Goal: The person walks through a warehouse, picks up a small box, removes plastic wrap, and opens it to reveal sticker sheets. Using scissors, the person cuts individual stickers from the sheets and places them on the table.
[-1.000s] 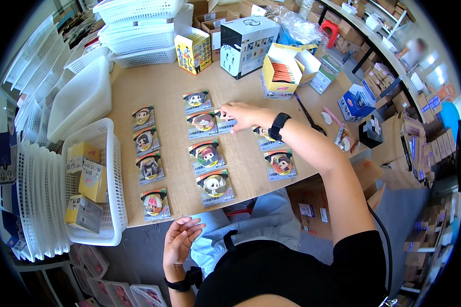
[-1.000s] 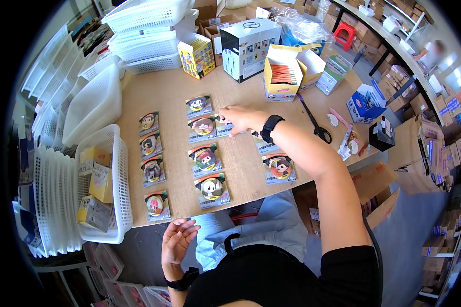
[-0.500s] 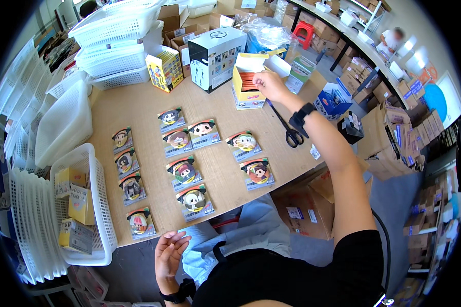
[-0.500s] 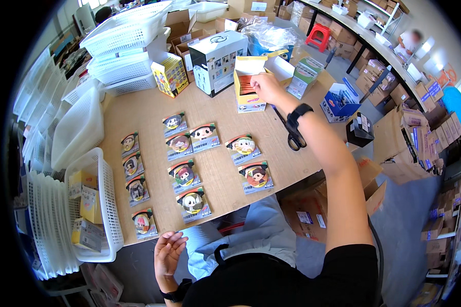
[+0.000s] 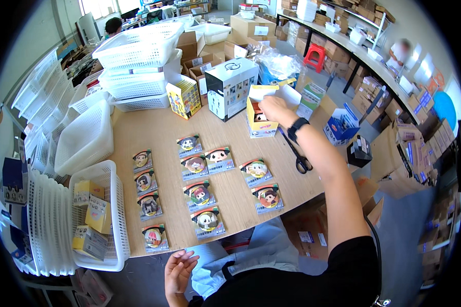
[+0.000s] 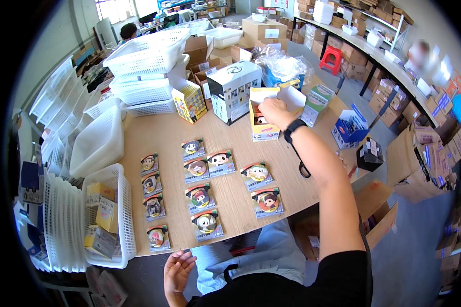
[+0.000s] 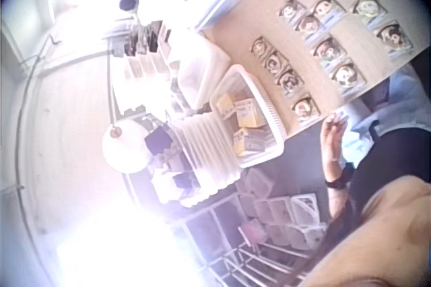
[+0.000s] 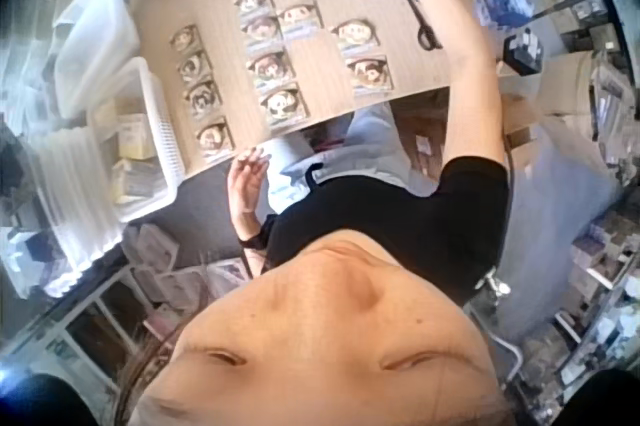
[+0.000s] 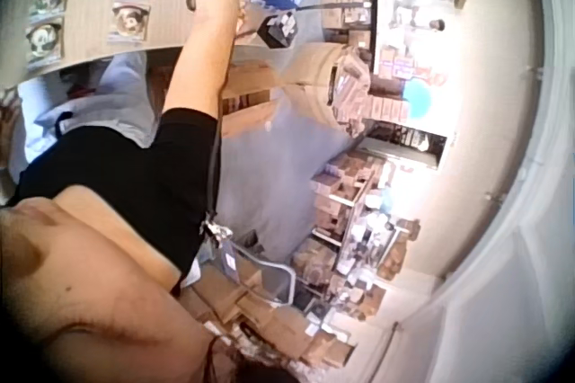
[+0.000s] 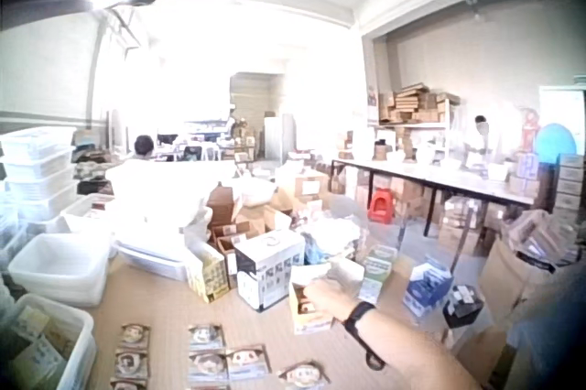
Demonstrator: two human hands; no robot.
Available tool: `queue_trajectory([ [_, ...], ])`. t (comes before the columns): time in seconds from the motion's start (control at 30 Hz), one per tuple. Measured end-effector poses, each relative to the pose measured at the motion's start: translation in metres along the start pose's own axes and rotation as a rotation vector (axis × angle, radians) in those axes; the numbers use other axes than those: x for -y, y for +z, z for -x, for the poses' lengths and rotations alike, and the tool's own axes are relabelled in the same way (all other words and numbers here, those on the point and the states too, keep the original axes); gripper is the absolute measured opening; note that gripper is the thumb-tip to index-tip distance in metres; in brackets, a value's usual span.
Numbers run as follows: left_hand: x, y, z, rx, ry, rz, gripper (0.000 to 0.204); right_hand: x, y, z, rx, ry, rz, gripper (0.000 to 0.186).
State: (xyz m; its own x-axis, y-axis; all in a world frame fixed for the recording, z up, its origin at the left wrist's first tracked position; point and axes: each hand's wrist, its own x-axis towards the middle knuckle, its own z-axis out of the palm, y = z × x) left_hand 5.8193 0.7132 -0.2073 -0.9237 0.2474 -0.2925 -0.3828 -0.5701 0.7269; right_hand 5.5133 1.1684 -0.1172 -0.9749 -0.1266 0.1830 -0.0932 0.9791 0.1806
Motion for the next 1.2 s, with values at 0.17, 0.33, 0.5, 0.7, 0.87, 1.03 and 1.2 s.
queue_trajectory([
  [0.17,-0.011,0.008,-0.012,0.085,-0.051,-0.068,0.03,0.018,-0.066,0.047,-0.328,-0.014,-0.041,0.008],
  [0.33,-0.008,0.052,-0.046,0.294,0.02,-0.351,0.05,0.08,-0.098,0.116,-0.093,-0.212,-0.747,0.006],
  [0.5,-0.005,0.116,-0.066,0.439,-0.076,-0.297,0.064,0.134,-0.118,0.18,0.366,-0.349,-1.153,0.007],
  [0.7,0.008,0.108,-0.063,0.428,-0.136,-0.317,0.024,0.13,-0.081,0.198,0.4,-0.235,-1.319,0.007],
  [0.87,0.006,0.087,-0.059,0.323,-0.16,-0.201,0.034,0.026,0.015,0.182,-0.19,0.06,-0.633,0.015],
  [1.03,0.004,0.074,-0.053,0.288,-0.094,-0.058,0.051,-0.03,0.063,0.195,-0.087,0.104,-0.395,0.02],
  [1.2,-0.003,0.068,-0.046,0.395,-0.08,0.145,0.065,-0.04,0.065,0.201,0.075,0.217,-0.465,0.032],
])
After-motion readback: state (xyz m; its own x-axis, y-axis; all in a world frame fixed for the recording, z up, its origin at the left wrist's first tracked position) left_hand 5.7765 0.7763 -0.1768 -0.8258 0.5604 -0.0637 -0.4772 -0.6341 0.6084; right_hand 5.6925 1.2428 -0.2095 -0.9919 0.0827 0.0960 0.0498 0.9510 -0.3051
